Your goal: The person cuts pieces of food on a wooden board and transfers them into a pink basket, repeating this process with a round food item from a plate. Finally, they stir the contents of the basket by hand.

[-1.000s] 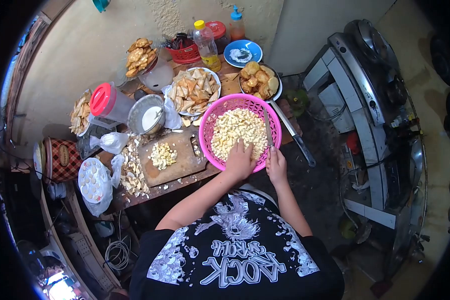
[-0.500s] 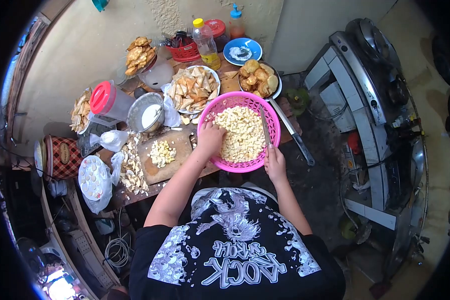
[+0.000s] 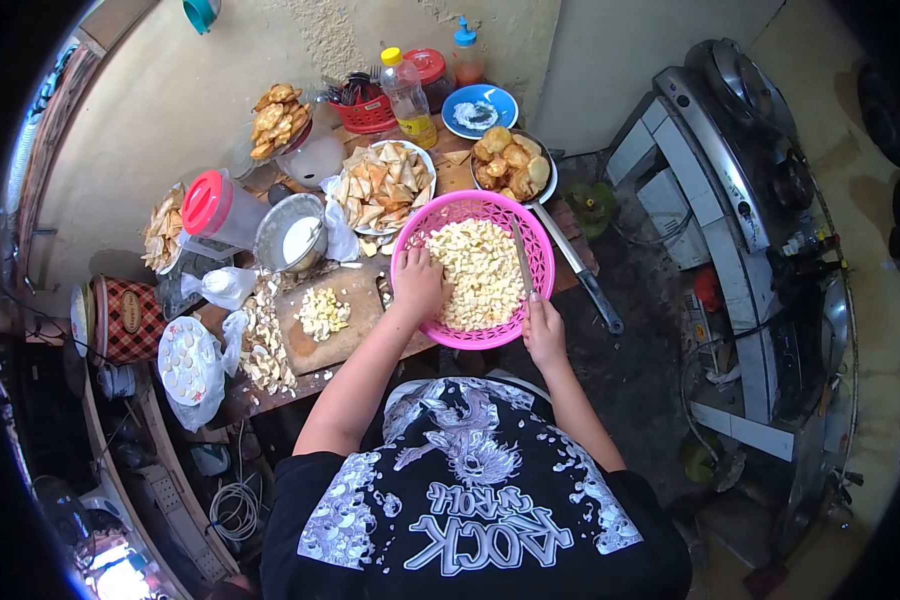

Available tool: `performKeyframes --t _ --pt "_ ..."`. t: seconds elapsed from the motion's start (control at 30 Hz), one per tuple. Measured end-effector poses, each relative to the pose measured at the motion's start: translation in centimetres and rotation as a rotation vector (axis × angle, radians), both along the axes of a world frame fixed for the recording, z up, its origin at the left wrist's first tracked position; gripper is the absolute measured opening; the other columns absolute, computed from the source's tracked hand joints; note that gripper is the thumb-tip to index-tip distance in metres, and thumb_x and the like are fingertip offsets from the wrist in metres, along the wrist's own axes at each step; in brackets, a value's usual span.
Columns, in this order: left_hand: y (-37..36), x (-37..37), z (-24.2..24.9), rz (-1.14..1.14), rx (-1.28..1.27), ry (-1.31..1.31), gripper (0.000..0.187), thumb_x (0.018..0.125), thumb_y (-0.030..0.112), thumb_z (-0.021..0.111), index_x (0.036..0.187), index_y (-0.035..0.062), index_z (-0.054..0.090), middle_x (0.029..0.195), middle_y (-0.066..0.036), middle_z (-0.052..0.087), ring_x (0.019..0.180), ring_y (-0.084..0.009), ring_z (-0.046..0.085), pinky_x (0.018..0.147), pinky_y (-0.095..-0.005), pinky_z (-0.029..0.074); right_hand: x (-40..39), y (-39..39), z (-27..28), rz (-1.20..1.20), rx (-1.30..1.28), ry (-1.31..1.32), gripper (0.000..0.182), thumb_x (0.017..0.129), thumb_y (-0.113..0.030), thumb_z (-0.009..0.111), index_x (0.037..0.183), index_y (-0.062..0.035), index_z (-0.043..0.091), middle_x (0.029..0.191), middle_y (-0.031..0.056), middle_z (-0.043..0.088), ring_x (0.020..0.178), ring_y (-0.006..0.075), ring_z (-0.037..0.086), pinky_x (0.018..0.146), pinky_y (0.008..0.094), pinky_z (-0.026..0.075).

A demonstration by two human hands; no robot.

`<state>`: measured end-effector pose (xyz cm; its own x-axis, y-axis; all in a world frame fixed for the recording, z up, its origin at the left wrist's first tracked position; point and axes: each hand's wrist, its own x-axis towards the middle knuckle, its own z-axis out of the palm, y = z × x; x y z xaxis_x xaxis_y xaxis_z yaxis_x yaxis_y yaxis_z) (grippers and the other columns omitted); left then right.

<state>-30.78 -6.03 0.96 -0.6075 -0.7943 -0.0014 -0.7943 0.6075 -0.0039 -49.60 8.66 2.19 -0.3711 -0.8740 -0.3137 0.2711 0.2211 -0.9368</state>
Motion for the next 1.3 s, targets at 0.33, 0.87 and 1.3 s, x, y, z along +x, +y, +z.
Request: performKeyframes --t 0.33,0.87,1.3 --pt "-1.6 -0.1 1.9 -0.055 0.493 0.027 0.038 0.077 0.037 0.068 0.102 0.0086 0.068 0.108 -0.014 0.059 0.109 -0.0303 0.053 0.093 -0.0409 0.042 -0.1 0.0 -0.4 0.01 -0.013 0.014 0.034 0.102 -0.036 0.039 0.078 -0.0119 0.044 0.054 -0.0061 0.037 0.041 0.0026 0.033 0.036 0.0192 0.025" --pt "-2.4 0.9 0.4 0.387 0.808 1.076 0.027 0.089 0.016 0.062 0.111 0.0013 0.057 0.094 -0.006 0.066 0.082 -0.0112 0.063 0.071 -0.025 0.049 -0.1 -0.1 0.1 0.01 0.014 -0.006 0.034 0.102 -0.035 0.039 0.077 -0.0123 0.043 0.054 -0.0061 0.037 0.041 0.002 0.032 0.035 0.0189 0.024" --pt "-0.6 0.7 3.3 0.591 1.077 1.401 0.022 0.09 0.014 0.062 0.107 0.0023 0.056 0.093 -0.004 0.066 0.087 -0.0117 0.063 0.075 -0.0244 0.051 -0.1 -0.2 -0.1 0.027 0.022 0.078 0.033 0.102 -0.033 0.041 0.078 -0.0108 0.046 0.055 -0.0061 0.038 0.043 0.0029 0.034 0.037 0.0205 0.026"
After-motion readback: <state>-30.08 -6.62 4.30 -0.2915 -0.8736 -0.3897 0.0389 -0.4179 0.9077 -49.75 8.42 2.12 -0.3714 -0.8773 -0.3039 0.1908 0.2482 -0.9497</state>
